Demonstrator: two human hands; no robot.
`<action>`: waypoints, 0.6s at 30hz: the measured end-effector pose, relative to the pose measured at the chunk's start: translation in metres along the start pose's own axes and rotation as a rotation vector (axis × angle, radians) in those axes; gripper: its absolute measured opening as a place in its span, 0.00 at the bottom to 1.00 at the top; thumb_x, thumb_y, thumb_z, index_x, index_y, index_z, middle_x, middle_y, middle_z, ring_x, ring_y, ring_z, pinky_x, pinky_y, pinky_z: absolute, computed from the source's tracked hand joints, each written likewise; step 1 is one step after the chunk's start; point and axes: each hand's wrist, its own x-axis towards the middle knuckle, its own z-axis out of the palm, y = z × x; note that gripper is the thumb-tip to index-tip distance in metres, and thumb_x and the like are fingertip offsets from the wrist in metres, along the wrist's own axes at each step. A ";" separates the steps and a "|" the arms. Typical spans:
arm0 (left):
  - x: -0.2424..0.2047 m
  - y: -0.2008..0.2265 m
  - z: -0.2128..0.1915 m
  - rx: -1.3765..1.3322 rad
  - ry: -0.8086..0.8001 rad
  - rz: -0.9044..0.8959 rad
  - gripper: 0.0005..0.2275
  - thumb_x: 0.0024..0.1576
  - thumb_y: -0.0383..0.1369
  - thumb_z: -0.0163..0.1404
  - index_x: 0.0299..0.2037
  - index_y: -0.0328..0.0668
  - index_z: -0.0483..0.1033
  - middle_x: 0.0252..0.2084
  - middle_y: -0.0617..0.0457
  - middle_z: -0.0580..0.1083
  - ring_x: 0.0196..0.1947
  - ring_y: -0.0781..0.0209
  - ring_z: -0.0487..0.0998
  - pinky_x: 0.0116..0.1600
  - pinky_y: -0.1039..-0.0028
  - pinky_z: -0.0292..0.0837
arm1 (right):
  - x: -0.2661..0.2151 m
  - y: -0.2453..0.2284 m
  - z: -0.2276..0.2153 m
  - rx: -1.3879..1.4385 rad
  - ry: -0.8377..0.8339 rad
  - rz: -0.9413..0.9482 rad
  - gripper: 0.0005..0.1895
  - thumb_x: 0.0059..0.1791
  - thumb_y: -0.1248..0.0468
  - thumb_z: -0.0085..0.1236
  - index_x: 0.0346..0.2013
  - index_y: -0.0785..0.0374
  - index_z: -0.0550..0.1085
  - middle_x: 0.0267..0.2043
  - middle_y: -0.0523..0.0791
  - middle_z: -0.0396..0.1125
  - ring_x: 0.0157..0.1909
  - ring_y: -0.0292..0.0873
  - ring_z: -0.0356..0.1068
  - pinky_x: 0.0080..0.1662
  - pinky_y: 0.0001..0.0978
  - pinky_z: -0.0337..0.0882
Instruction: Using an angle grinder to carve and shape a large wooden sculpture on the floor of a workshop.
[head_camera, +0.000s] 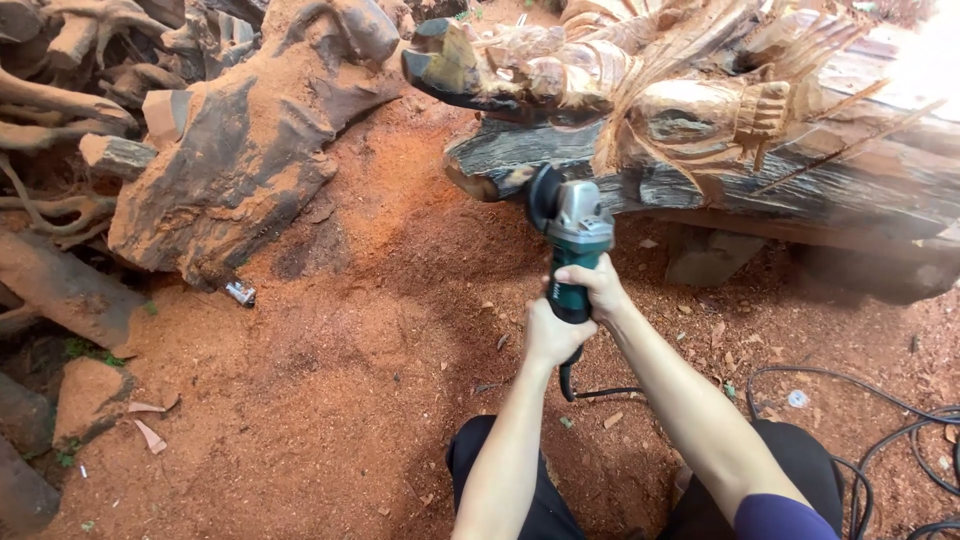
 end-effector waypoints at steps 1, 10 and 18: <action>0.001 -0.004 0.002 0.008 -0.019 -0.014 0.25 0.32 0.34 0.66 0.42 0.38 0.76 0.30 0.45 0.79 0.38 0.51 0.83 0.41 0.63 0.75 | 0.001 0.007 -0.006 -0.019 0.010 -0.011 0.27 0.33 0.72 0.70 0.46 0.68 0.75 0.38 0.49 0.73 0.40 0.40 0.73 0.46 0.38 0.74; -0.015 -0.034 0.025 -0.471 0.035 0.185 0.26 0.31 0.22 0.63 0.44 0.41 0.74 0.38 0.47 0.77 0.45 0.54 0.78 0.53 0.64 0.71 | -0.018 -0.025 0.032 -0.447 -0.101 0.043 0.20 0.27 0.70 0.77 0.29 0.68 0.76 0.26 0.45 0.67 0.32 0.39 0.66 0.34 0.33 0.68; 0.003 -0.064 0.039 -0.816 0.032 0.216 0.25 0.32 0.16 0.66 0.43 0.40 0.80 0.37 0.53 0.80 0.41 0.63 0.79 0.50 0.68 0.76 | -0.003 -0.038 0.062 -0.800 -0.111 0.212 0.21 0.27 0.62 0.76 0.29 0.66 0.77 0.24 0.47 0.67 0.30 0.45 0.69 0.35 0.38 0.67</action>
